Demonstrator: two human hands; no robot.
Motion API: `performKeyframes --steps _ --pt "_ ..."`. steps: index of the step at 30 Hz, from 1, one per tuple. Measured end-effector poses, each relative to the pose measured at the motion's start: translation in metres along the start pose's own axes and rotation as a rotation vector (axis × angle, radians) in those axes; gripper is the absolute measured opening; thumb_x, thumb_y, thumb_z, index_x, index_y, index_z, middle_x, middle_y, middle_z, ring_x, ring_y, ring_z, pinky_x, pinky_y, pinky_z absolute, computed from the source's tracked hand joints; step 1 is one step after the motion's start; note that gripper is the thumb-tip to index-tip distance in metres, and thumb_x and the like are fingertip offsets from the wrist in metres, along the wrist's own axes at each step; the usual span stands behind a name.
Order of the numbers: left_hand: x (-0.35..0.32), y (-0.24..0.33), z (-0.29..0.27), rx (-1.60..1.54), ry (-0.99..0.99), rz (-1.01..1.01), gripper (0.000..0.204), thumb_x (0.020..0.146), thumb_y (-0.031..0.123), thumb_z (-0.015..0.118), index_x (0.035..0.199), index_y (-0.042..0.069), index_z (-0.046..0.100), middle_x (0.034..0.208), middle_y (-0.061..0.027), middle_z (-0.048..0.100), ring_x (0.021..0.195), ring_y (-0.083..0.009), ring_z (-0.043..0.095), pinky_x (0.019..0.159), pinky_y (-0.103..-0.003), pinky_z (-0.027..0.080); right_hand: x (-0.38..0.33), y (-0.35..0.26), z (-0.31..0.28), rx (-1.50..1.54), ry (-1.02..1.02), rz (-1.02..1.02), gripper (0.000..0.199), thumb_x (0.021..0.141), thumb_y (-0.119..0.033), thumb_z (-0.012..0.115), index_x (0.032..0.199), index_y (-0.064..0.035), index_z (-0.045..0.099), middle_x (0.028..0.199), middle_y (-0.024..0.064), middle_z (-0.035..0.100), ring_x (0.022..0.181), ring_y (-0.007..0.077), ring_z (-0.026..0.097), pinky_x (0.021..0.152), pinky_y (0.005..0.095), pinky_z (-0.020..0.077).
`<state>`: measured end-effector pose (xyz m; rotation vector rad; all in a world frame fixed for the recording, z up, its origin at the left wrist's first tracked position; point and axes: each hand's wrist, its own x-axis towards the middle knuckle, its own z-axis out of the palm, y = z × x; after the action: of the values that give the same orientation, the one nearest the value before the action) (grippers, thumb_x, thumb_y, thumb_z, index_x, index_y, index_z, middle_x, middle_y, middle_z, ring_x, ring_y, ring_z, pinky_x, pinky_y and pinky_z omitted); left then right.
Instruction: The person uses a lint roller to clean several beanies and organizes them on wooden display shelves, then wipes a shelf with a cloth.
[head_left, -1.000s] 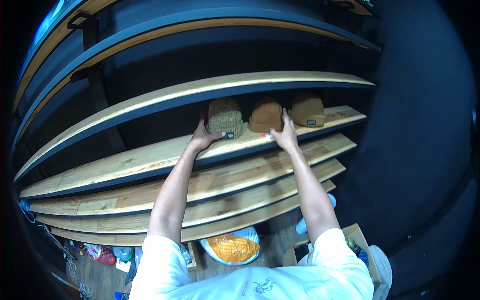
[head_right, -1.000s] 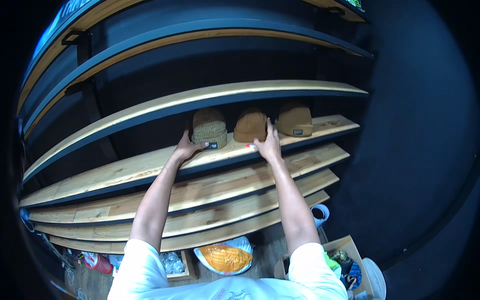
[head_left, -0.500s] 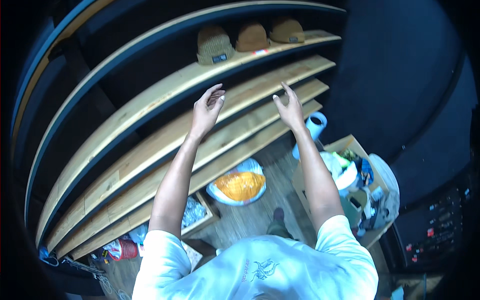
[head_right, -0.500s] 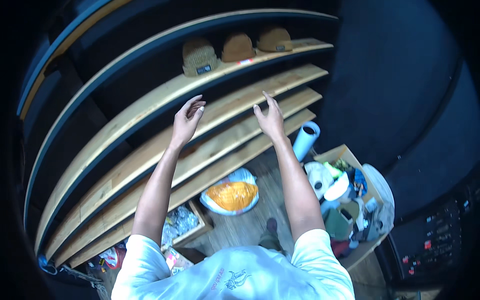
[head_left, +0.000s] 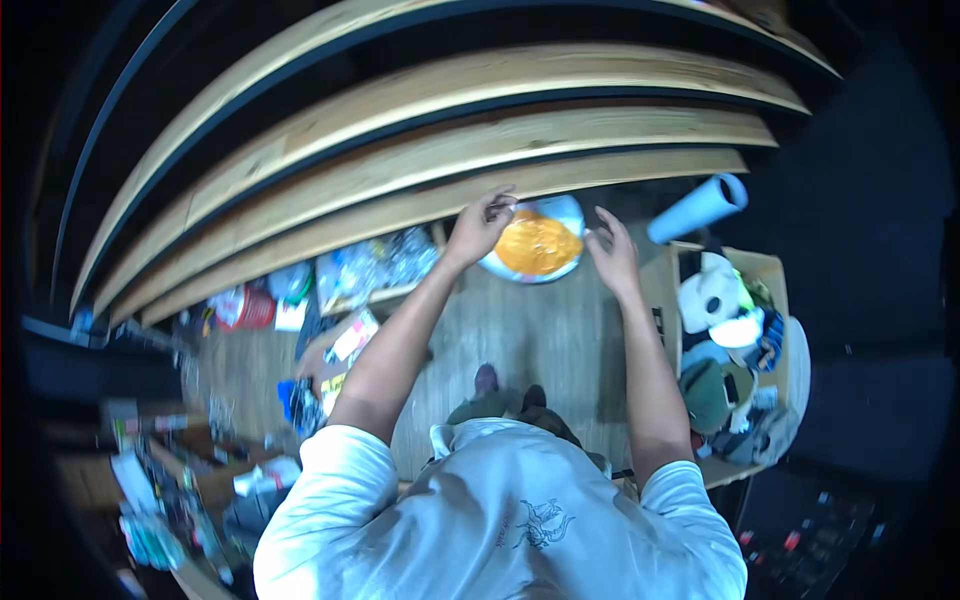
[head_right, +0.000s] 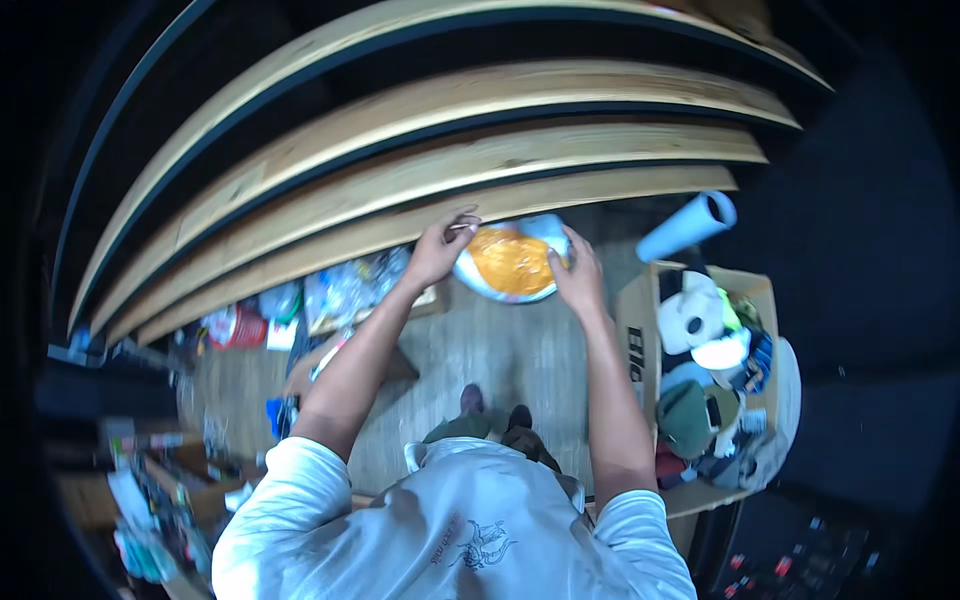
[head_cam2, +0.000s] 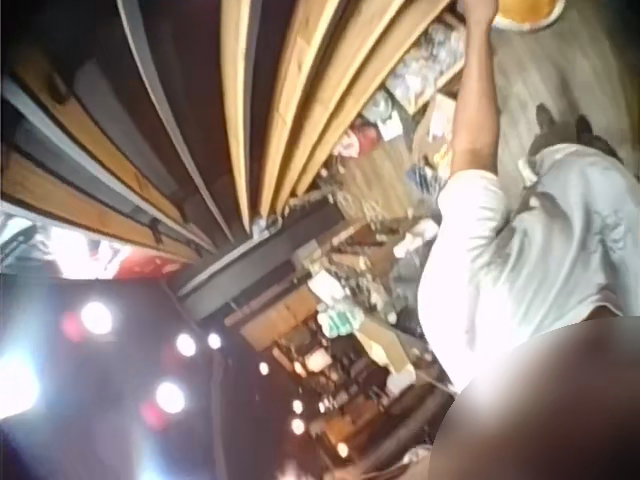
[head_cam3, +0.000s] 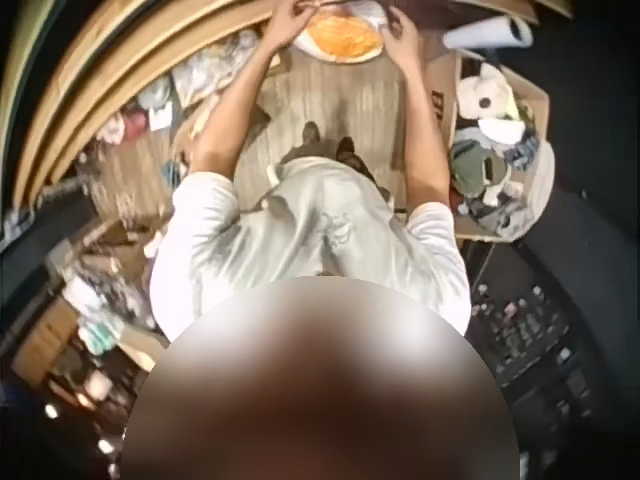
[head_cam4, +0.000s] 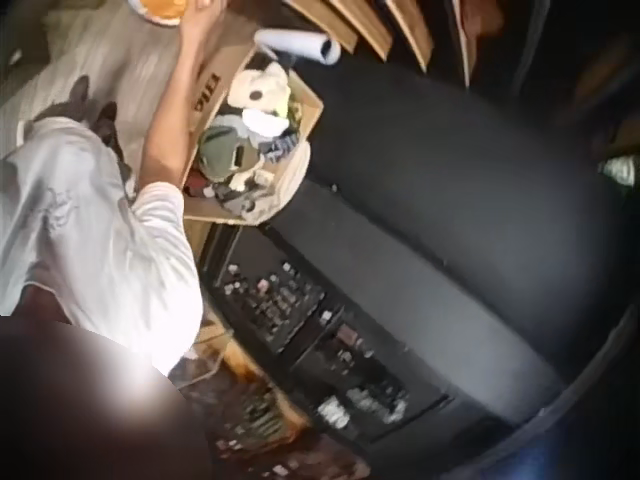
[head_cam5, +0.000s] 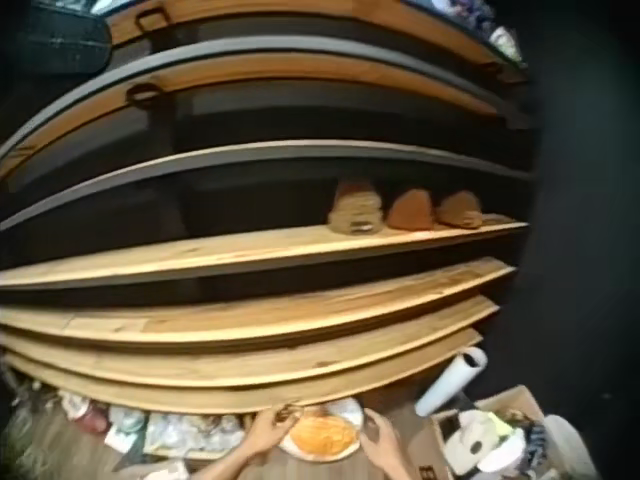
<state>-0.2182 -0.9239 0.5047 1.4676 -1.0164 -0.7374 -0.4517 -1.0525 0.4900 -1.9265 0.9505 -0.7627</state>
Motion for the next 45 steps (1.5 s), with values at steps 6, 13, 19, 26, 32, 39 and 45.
performKeyframes --steps 6,13,19,26,32,39,45 --pt "-0.137 -0.056 -0.061 0.044 0.283 -0.249 0.037 0.097 0.013 0.058 0.131 -0.001 0.056 0.107 -0.0093 0.068 0.099 -0.0133 0.064 0.089 -0.027 0.051 -0.034 0.002 0.099 0.063 -0.333 0.003 0.047 0.089 -0.019 0.066 0.132 -0.0049 0.055 0.123 0.0194 0.061 0.102 0.0284 0.067 0.088 0.0369 0.0533" --pt "-0.280 -0.077 -0.134 0.103 0.578 -0.435 0.037 0.098 0.018 0.059 0.129 -0.002 0.057 0.114 -0.0149 0.067 0.104 -0.0173 0.065 0.091 -0.031 0.051 -0.093 -0.024 0.218 0.089 -0.704 -0.027 0.043 0.088 -0.019 0.066 0.127 -0.0031 0.058 0.122 0.0170 0.063 0.097 0.0256 0.070 0.088 0.0353 0.0527" --pt "-0.396 -0.121 -0.194 0.130 0.774 -0.455 0.035 0.095 0.018 0.061 0.127 0.003 0.061 0.104 -0.0148 0.070 0.092 -0.0178 0.067 0.082 -0.031 0.053 -0.148 -0.055 0.308 0.072 -0.881 -0.115 0.040 0.088 -0.019 0.067 0.124 -0.0033 0.060 0.122 0.0153 0.064 0.091 0.0254 0.070 0.083 0.0349 0.0542" --pt "-0.526 -0.193 -0.277 0.244 0.959 -0.673 0.033 0.089 0.016 0.063 0.120 0.005 0.065 0.095 -0.0123 0.072 0.084 -0.0199 0.071 0.076 -0.032 0.055 -0.227 -0.075 0.411 -0.034 -1.040 -0.108 0.040 0.087 -0.017 0.067 0.124 -0.0040 0.061 0.114 0.0133 0.068 0.087 0.0241 0.069 0.079 0.0338 0.0548" --pt "-0.605 -0.279 -0.365 0.577 1.067 -0.828 0.053 0.080 0.014 0.072 0.130 0.007 0.056 0.112 -0.0201 0.063 0.106 -0.0345 0.061 0.093 -0.041 0.048 -0.280 -0.089 0.464 -0.126 -1.185 0.021 0.040 0.087 -0.018 0.068 0.123 -0.0026 0.061 0.112 0.0136 0.068 0.089 0.0220 0.070 0.078 0.0324 0.0548" --pt "-0.647 -0.361 -0.434 0.707 0.991 -1.212 0.068 0.081 0.026 0.074 0.142 0.013 0.046 0.134 -0.0247 0.053 0.114 -0.0435 0.057 0.095 -0.048 0.048 -0.301 -0.085 0.507 -0.180 -1.167 0.157 0.034 0.091 -0.012 0.064 0.124 -0.0040 0.060 0.109 0.0131 0.068 0.086 0.0211 0.069 0.075 0.0319 0.0554" --pt "-0.683 -0.371 -0.465 0.541 1.038 -1.063 0.031 0.084 0.036 0.071 0.093 0.006 0.075 0.081 -0.0249 0.067 0.079 -0.0384 0.069 0.073 -0.044 0.052 -0.305 -0.089 0.510 -0.183 -1.152 0.128 0.034 0.091 -0.013 0.064 0.123 -0.0039 0.060 0.109 0.0128 0.068 0.087 0.0223 0.070 0.077 0.0329 0.0558"
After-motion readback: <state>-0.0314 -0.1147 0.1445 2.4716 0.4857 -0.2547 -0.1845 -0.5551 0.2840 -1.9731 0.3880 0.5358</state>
